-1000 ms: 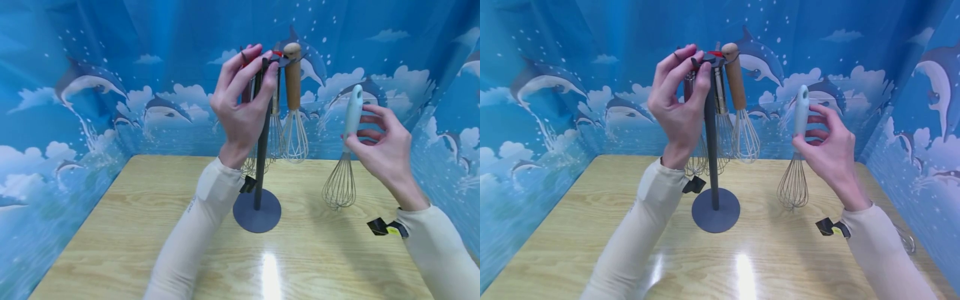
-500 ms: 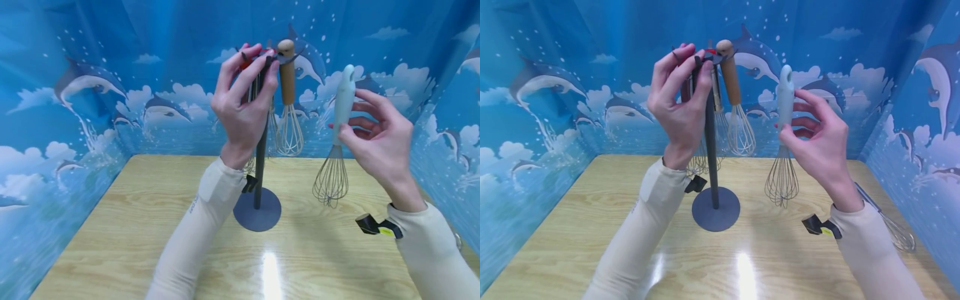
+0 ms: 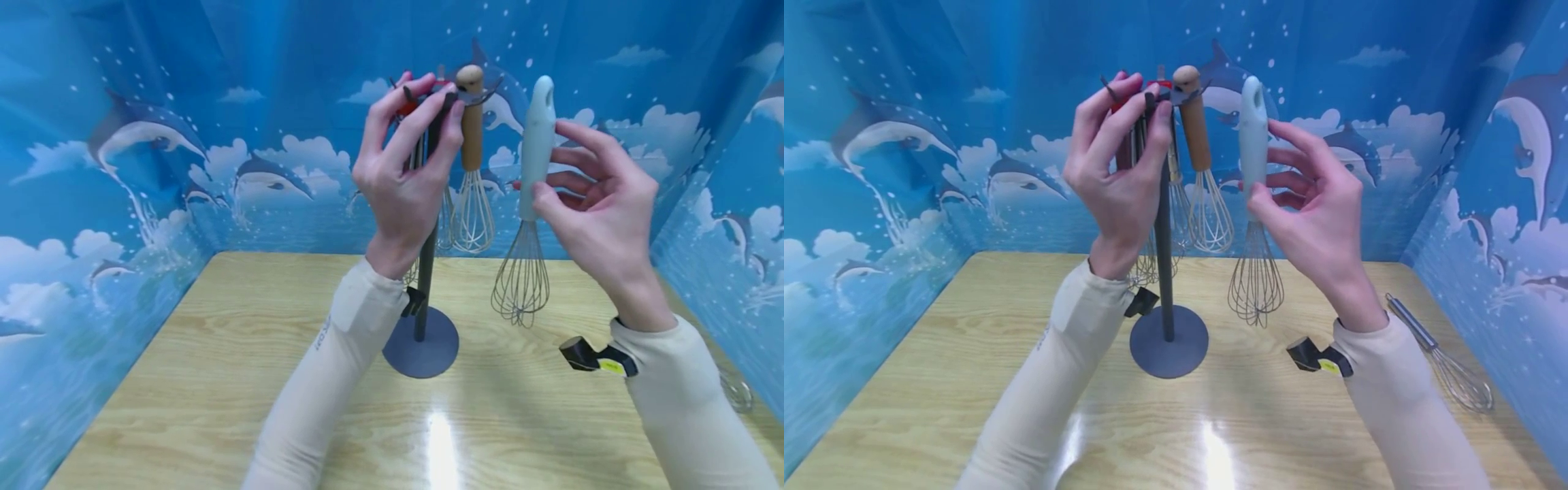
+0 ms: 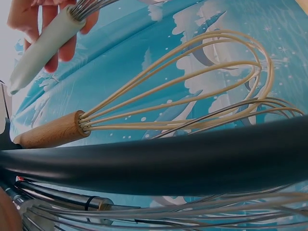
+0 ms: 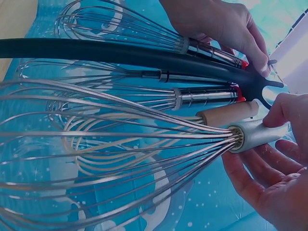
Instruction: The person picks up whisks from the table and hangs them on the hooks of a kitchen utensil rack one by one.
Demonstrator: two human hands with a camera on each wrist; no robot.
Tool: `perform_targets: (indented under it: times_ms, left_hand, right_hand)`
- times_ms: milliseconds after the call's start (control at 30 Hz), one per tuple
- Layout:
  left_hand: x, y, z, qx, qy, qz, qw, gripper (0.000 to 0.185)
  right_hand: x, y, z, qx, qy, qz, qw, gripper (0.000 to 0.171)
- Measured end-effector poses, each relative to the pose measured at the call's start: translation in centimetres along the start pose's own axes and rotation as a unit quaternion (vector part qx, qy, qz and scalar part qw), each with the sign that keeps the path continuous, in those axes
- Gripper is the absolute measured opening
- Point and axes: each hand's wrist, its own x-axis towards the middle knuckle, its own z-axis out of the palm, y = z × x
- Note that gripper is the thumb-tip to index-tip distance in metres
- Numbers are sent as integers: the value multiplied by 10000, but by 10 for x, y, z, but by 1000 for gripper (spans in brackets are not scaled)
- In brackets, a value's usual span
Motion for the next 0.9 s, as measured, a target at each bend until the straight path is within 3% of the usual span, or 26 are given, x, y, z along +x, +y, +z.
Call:
perform_targets:
  times_ms: [133,400,633,900]
  left_hand:
    - [-2,0,0,27,13,-13,10000,18]
    - [-2,-1,1,164,97,53,9998,17]
    - [-4,-1,1,263,189,90,9994,15]
    - [-5,-1,1,329,203,81,9992,15]
  right_hand:
    - [4,0,3,-432,-100,-289,9986,53]
    - [12,-2,10,-427,-279,-542,9972,52]
    - [13,-8,17,-293,-306,-297,9987,50]
    - [17,-9,19,-88,-396,-305,9987,50]
